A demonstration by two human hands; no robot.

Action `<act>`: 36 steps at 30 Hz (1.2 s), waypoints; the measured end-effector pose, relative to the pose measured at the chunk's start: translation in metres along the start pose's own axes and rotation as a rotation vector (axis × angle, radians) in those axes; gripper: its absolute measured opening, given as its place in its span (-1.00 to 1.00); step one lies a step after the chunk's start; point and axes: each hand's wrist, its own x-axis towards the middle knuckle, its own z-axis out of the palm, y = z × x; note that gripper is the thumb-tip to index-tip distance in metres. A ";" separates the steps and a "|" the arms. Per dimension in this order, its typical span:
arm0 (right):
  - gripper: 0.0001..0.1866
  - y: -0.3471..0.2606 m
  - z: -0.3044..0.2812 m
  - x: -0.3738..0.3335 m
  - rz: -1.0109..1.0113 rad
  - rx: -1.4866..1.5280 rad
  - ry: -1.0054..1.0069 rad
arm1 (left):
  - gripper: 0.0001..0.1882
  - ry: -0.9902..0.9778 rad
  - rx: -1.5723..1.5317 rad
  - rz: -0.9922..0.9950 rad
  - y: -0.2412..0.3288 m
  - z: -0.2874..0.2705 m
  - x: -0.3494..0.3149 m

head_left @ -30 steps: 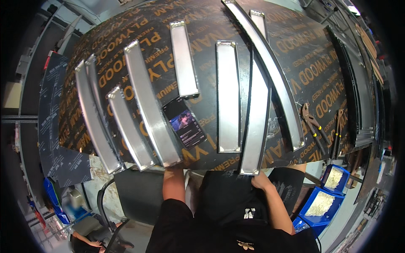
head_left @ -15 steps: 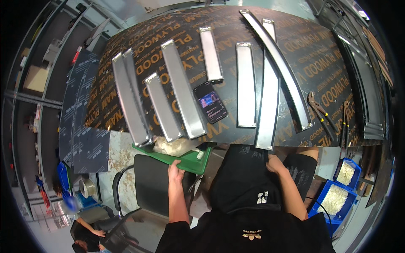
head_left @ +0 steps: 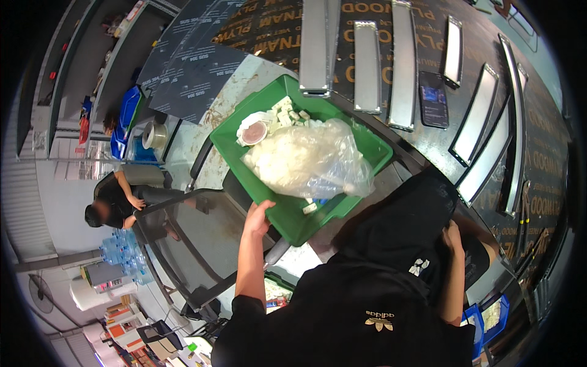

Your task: The person uses pliers to remove a metal strip from a long aluminum light fixture, then places the fixture on the table. They pick up a small white plastic piece and insert it into the end of the fixture, repeating the process with another fixture.

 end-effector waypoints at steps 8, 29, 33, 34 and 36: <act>-0.69 0.017 0.010 0.012 0.016 -0.053 0.011 | -0.62 0.126 0.024 0.204 0.013 -0.105 -0.104; -0.51 0.010 -0.044 0.040 -0.183 0.334 0.107 | -0.64 -0.810 0.414 0.470 0.114 0.459 -0.177; -0.49 0.014 -0.066 0.012 -0.218 0.465 0.257 | -0.70 -1.115 0.580 0.314 0.072 0.619 -0.189; -0.48 0.012 -0.068 0.011 -0.215 0.490 0.286 | -0.70 -1.130 0.638 0.282 0.061 0.653 -0.194; -0.46 0.007 -0.071 0.017 -0.075 0.535 0.246 | -0.70 -1.209 0.723 0.213 0.040 0.713 -0.202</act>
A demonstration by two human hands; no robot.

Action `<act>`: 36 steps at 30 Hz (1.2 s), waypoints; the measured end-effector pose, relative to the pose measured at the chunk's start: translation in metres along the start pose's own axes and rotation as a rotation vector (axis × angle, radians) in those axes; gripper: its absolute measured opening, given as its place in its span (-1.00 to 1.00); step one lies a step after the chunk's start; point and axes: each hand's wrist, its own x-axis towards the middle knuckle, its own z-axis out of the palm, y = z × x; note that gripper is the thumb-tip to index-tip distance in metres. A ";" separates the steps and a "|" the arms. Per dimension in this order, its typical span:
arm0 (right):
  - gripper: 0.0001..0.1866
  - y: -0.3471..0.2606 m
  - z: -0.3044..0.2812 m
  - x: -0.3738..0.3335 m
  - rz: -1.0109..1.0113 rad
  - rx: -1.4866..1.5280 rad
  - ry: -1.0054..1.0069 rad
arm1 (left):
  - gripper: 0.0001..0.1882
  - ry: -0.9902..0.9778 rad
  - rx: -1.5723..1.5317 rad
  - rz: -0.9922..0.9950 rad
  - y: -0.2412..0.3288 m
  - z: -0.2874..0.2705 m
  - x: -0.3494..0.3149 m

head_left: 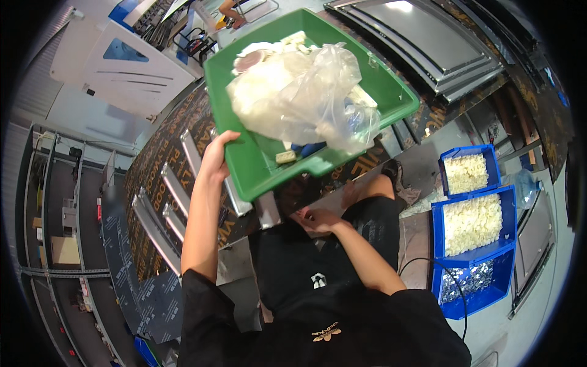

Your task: The person uses pliers to remove a metal strip from a long aluminum light fixture, then places the fixture on the table. They pick up a small white plastic piece and insert it into the end of the fixture, repeating the process with another fixture.

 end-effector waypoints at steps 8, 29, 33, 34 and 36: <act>-0.44 0.022 -0.020 -0.011 0.081 -0.062 -0.081 | -0.66 -0.055 0.189 -0.035 -0.007 0.078 0.170; -0.74 -0.095 -0.194 -0.061 -0.235 0.413 0.817 | -0.90 0.003 0.958 1.122 -0.171 -0.003 -0.090; -0.77 -0.092 -0.289 0.008 -0.309 -0.322 1.217 | -0.87 0.122 0.834 0.762 -0.250 -0.033 -0.165; -0.74 -0.090 -0.312 0.022 -0.213 -0.540 1.137 | -0.86 0.169 0.822 0.699 -0.259 -0.040 -0.169; -0.70 -0.089 -0.348 0.057 -0.053 -0.412 0.953 | -0.83 0.249 0.670 0.648 -0.272 -0.045 -0.167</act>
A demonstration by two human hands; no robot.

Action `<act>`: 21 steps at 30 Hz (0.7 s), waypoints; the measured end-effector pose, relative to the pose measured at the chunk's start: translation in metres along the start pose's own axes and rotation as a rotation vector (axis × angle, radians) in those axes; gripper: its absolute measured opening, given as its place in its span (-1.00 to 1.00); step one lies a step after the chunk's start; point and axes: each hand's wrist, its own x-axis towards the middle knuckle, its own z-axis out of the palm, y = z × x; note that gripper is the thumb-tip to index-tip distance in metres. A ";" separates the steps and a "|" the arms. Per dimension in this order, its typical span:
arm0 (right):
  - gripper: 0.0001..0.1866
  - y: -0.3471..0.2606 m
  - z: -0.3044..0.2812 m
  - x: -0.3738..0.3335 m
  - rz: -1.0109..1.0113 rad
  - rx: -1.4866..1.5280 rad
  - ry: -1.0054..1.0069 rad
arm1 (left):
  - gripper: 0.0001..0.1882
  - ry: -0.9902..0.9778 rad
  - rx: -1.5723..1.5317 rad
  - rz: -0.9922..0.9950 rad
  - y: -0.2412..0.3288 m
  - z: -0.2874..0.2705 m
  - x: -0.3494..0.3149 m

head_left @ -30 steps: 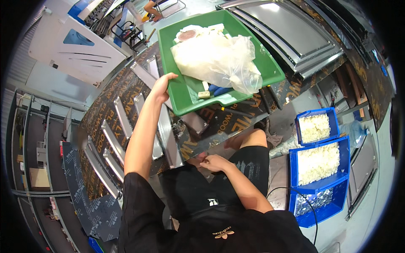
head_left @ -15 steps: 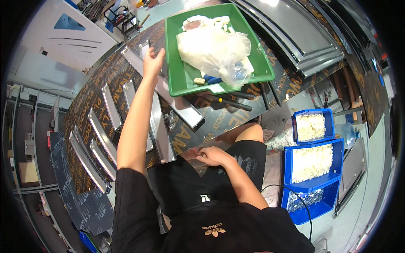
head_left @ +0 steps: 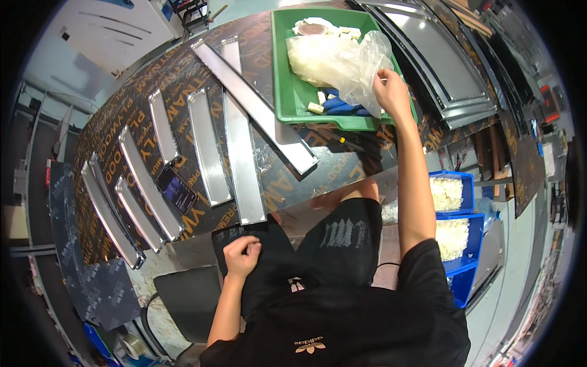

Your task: The person uses pliers to remove a metal strip from a long aluminum light fixture, then places the fixture on the table. They pick up a small white plastic piece and insert it into the end of the fixture, repeating the process with another fixture.

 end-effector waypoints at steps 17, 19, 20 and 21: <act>-0.46 -0.055 0.056 0.081 -0.821 -0.702 -0.328 | -0.51 -0.007 -0.260 -0.173 -0.034 0.012 0.027; -0.46 -0.052 0.046 0.087 -0.713 -0.655 -0.401 | -0.49 0.006 -0.274 -0.180 -0.034 0.013 0.025; -0.47 -0.051 0.040 0.091 -0.655 -0.631 -0.432 | -0.48 0.011 -0.281 -0.179 -0.034 0.013 0.025; -0.47 -0.051 0.035 0.094 -0.598 -0.607 -0.454 | -0.47 0.018 -0.286 -0.170 -0.034 0.013 0.025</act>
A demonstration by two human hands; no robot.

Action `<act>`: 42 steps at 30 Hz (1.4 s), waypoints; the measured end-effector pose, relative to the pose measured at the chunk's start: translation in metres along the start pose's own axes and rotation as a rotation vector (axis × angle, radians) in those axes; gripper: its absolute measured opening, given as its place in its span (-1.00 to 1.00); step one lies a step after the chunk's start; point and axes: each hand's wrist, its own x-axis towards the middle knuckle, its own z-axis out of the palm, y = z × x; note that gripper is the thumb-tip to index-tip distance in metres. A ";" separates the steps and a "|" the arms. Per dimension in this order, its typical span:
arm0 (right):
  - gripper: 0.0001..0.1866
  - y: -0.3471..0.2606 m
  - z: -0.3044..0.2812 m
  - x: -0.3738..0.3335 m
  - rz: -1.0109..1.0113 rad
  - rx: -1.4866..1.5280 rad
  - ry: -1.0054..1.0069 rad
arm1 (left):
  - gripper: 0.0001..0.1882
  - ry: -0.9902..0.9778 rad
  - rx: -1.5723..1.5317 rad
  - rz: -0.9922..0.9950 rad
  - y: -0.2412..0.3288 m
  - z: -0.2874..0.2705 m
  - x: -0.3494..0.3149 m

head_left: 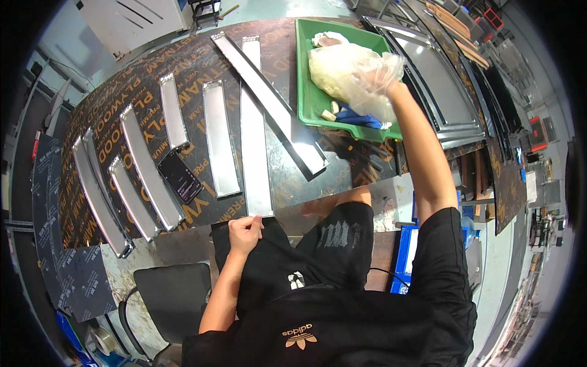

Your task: The person uses pliers to remove a metal strip from a long aluminum light fixture, then places the fixture on the table. They pick up a small white plastic piece and insert it into the end of the fixture, repeating the process with another fixture.

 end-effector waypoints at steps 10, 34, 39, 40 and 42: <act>-0.49 -0.028 0.038 0.002 0.089 -0.097 0.150 | -0.44 0.009 -0.047 -0.062 0.000 0.000 -0.002; -0.52 -0.079 0.009 -0.101 0.448 0.816 0.567 | -0.35 0.011 -0.053 -0.065 -0.004 -0.001 -0.005; -0.55 -0.125 -0.012 -0.183 0.588 1.110 0.914 | -0.36 0.005 -0.079 -0.098 -0.009 -0.001 -0.007; -0.57 -0.137 -0.017 -0.200 0.625 1.078 0.953 | -0.36 0.006 -0.089 -0.102 -0.010 -0.001 -0.007; -0.61 -0.163 -0.025 -0.231 0.519 1.457 1.042 | -0.35 0.000 -0.115 -0.109 -0.010 -0.001 -0.006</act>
